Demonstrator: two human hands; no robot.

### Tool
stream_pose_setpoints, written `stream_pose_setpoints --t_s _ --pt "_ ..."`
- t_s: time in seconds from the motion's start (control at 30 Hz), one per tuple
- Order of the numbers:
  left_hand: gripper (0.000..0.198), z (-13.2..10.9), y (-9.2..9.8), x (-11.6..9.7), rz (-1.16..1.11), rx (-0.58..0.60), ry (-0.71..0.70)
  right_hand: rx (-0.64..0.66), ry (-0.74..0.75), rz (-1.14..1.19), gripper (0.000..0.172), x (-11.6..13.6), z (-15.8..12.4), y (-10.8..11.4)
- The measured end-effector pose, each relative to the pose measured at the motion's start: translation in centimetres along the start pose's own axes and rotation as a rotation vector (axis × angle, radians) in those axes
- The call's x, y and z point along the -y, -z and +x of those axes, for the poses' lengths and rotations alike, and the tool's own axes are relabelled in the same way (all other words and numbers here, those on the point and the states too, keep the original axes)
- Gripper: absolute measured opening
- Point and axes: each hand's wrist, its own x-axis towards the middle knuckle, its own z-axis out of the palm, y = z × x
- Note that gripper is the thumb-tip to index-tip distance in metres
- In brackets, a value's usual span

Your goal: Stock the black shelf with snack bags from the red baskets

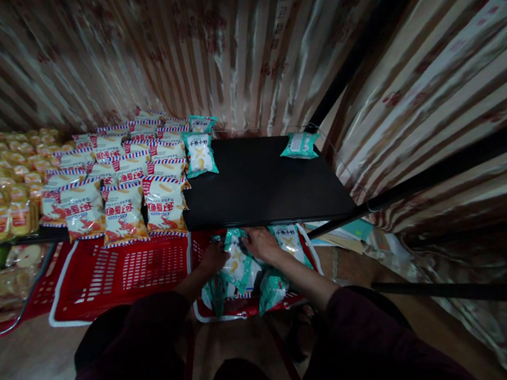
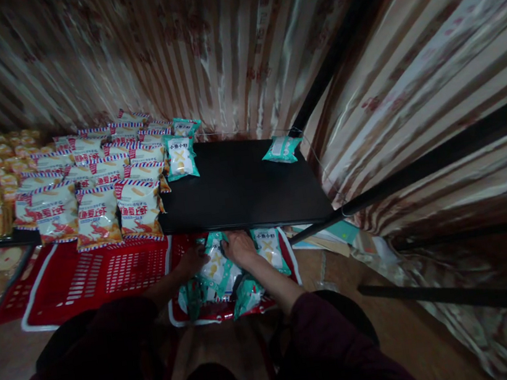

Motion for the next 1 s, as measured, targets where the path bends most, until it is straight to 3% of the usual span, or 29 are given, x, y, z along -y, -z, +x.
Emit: stream_pose_setpoints --t_s 0.3,0.47,0.57,0.73,1.0 --pt "0.041 -1.2 2.6 -0.3 -0.262 0.007 -0.007 -0.011 0.002 0.251 0.03 -1.5 0.4 -0.5" --pt "0.035 -2.2 4.3 0.4 -0.383 0.035 -0.006 0.088 -0.058 0.893 0.039 -1.2 0.4 -0.8" --pt "0.035 -2.9 5.0 0.8 -0.538 0.111 -0.007 0.135 -0.073 1.089 0.038 -0.4 0.1 -0.6" --pt "0.037 -3.9 6.1 1.1 -0.718 0.243 0.028 0.251 -0.033 1.232 0.035 0.6 -0.5 -0.1" --pt "0.038 -5.1 7.1 1.2 -0.634 0.287 -0.022 0.344 0.083 1.116 0.042 0.9 -0.8 1.2"
